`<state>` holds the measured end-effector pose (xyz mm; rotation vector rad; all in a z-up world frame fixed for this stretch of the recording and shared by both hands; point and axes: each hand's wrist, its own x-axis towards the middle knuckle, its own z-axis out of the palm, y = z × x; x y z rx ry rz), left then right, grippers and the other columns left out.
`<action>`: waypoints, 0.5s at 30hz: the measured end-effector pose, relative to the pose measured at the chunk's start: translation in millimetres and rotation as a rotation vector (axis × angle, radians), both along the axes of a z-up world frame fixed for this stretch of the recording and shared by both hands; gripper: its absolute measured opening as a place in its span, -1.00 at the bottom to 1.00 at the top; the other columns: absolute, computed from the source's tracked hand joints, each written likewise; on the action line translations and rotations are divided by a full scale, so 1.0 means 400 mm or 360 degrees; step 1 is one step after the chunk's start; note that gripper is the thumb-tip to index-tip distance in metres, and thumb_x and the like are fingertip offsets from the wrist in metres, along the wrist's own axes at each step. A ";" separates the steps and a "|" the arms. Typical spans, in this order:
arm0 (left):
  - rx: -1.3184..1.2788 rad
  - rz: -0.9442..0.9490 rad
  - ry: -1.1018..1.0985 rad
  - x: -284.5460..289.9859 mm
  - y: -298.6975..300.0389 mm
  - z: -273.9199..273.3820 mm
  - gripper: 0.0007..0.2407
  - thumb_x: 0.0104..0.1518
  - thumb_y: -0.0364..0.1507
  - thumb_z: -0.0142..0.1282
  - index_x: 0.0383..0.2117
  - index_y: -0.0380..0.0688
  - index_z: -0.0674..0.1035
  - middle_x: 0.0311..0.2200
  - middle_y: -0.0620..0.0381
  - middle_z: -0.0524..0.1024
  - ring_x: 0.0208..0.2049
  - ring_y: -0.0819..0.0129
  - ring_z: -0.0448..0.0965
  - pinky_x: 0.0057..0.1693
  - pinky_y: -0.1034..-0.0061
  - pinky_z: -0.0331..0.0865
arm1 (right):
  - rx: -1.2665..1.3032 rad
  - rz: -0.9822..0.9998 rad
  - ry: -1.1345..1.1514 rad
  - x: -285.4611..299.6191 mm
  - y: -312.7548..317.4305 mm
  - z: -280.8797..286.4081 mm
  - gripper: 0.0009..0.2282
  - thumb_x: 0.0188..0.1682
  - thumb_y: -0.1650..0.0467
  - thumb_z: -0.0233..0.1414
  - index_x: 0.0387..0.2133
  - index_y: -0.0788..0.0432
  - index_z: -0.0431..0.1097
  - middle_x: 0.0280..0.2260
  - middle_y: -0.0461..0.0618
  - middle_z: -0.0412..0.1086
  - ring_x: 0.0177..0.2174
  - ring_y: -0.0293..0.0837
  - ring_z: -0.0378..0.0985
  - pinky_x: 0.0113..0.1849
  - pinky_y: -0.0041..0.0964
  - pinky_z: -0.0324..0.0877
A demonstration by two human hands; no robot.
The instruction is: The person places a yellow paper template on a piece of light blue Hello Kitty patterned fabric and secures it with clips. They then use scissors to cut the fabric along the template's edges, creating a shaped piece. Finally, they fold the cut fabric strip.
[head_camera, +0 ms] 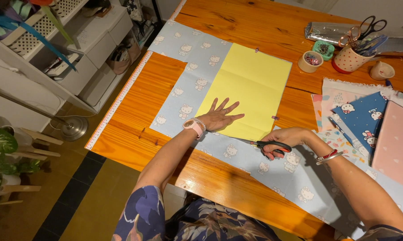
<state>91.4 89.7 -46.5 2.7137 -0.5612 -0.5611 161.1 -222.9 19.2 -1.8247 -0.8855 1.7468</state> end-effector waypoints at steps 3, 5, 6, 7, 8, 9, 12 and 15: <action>0.0026 -0.0002 0.0018 -0.005 -0.003 0.018 -0.51 0.47 -0.10 -0.67 0.55 0.76 -0.02 0.65 0.39 -0.45 0.61 -0.05 -0.57 0.56 -0.13 -0.73 | -0.0012 0.0005 0.0002 0.006 -0.004 -0.010 -0.63 0.14 0.16 0.16 -0.31 0.29 0.57 -0.42 0.16 0.67 -0.55 -0.15 0.69 -0.61 -0.42 0.45; 0.0030 -0.0004 0.0011 0.000 -0.003 0.011 -0.51 0.47 -0.10 -0.66 0.55 0.76 -0.02 0.65 0.38 -0.45 0.61 -0.05 -0.58 0.56 -0.13 -0.72 | 0.0030 0.0030 -0.0016 0.010 -0.012 -0.031 -0.63 0.15 0.17 0.15 -0.35 0.30 0.57 -0.50 0.12 0.62 -0.57 -0.17 0.66 -0.63 -0.44 0.44; 0.0032 -0.0004 0.0007 0.002 -0.002 0.007 -0.51 0.47 -0.11 -0.64 0.55 0.75 -0.02 0.65 0.38 -0.45 0.61 -0.06 -0.58 0.56 -0.13 -0.72 | 0.0069 0.0058 -0.0033 0.013 -0.015 -0.041 -0.63 0.17 0.18 0.15 -0.40 0.30 0.57 -0.57 0.07 0.58 -0.59 -0.18 0.63 -0.65 -0.46 0.43; 0.0031 -0.0001 0.0005 0.001 -0.003 0.013 -0.51 0.47 -0.11 -0.64 0.55 0.75 -0.02 0.65 0.38 -0.45 0.61 -0.06 -0.58 0.56 -0.13 -0.72 | 0.0069 0.0061 -0.0035 0.011 -0.021 -0.061 -0.63 0.17 0.18 0.15 -0.40 0.30 0.57 -0.57 0.07 0.58 -0.59 -0.18 0.63 -0.65 -0.46 0.43; 0.0021 0.0000 0.0015 -0.002 -0.003 0.017 -0.51 0.47 -0.10 -0.66 0.55 0.75 -0.02 0.65 0.38 -0.46 0.61 -0.05 -0.58 0.56 -0.13 -0.73 | 0.0117 0.0011 -0.0025 0.008 -0.025 -0.082 -0.65 0.16 0.18 0.16 -0.36 0.27 0.54 -0.53 0.06 0.58 -0.57 -0.18 0.64 -0.64 -0.45 0.45; 0.0010 0.0002 0.0026 -0.005 -0.004 0.021 -0.51 0.47 -0.09 -0.68 0.55 0.74 -0.02 0.65 0.39 -0.46 0.61 -0.05 -0.59 0.56 -0.13 -0.73 | 0.0165 -0.0039 -0.0015 0.005 -0.030 -0.103 -0.68 0.15 0.18 0.17 -0.33 0.24 0.52 -0.49 0.05 0.58 -0.55 -0.17 0.65 -0.63 -0.43 0.47; -0.0009 -0.0003 0.0037 -0.003 -0.001 0.021 -0.51 0.47 -0.08 -0.68 0.55 0.75 -0.02 0.65 0.38 -0.45 0.61 -0.06 -0.59 0.56 -0.13 -0.73 | 0.0212 -0.0076 -0.0042 0.000 -0.043 -0.138 -0.71 0.16 0.23 0.19 -0.30 0.25 0.48 -0.49 0.06 0.56 -0.55 -0.16 0.64 -0.64 -0.40 0.49; 0.0020 -0.0006 0.0043 -0.001 0.000 0.020 -0.52 0.48 -0.09 -0.66 0.55 0.75 -0.03 0.65 0.39 -0.47 0.61 -0.05 -0.60 0.56 -0.13 -0.73 | 0.0216 -0.0150 -0.0066 -0.010 -0.057 -0.144 -0.74 0.12 0.27 0.25 -0.30 0.27 0.49 -0.51 0.04 0.53 -0.58 -0.18 0.60 -0.67 -0.43 0.46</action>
